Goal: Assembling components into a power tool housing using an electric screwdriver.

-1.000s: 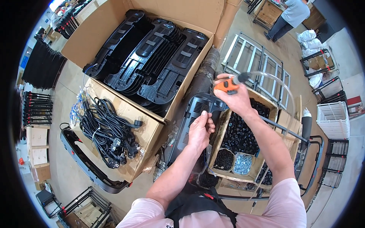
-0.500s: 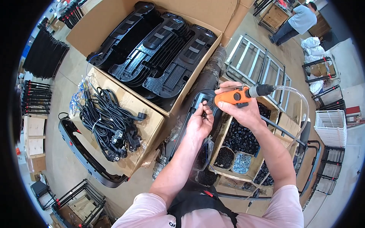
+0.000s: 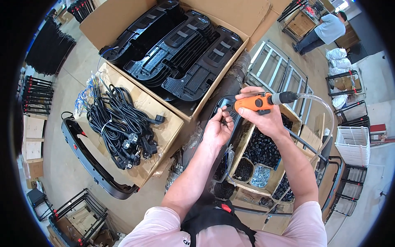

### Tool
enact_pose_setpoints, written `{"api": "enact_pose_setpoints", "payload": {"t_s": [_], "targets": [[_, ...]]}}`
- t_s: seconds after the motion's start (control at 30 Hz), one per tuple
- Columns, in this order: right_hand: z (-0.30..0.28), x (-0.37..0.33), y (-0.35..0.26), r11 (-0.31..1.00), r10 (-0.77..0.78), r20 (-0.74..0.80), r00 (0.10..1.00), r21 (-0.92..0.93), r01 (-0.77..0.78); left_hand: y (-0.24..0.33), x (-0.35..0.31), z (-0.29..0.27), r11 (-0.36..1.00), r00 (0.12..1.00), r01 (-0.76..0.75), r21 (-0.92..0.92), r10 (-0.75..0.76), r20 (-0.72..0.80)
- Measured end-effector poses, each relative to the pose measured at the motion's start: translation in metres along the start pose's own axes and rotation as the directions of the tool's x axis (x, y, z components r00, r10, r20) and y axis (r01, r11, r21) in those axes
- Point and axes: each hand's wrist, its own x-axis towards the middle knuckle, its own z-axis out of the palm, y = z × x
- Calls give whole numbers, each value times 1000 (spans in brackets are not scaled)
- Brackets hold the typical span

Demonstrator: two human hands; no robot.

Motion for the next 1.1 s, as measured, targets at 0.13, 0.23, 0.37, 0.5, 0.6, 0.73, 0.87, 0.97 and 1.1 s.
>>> {"api": "enact_pose_setpoints", "payload": {"t_s": [0.13, 0.23, 0.37, 0.5, 0.6, 0.73, 0.87, 0.97, 1.1], "targets": [[6, -2, -8, 999, 30, -4, 1000, 27, -30, -1, -1, -5, 997, 998, 34, -69, -29, 64], [10, -3, -12, 999, 30, -13, 999, 30, -30, -1, -2, -9, 993, 994, 34, -109, -22, 111], [14, -6, -11, 1000, 4, -53, 999, 21, -3, -2, -7, -9, 990, 985, 22, -142, 2, 171], [18, -8, -14, 1000, 14, -85, 996, 28, -11, 2, -14, -6, 990, 986, 22, -137, 1, 165], [20, -8, -18, 998, 34, -76, 997, 50, -30, 6, -15, -11, 990, 975, 47, -136, -16, 222], [21, -10, -20, 997, 58, -91, 994, 59, -53, 4, -15, -10, 991, 981, 29, -129, -3, 195], [23, -13, -17, 999, 3, -91, 996, 48, 1, 3, -15, -7, 991, 986, 12, -133, 10, 166], [22, -15, -15, 1000, 11, -91, 996, 25, -9, -1, -14, -6, 992, 987, 19, -122, 0, 158], [30, -9, -11, 1000, -10, -94, 996, -10, 9, -5, -9, -11, 996, 988, -14, -89, 28, 149]]}}
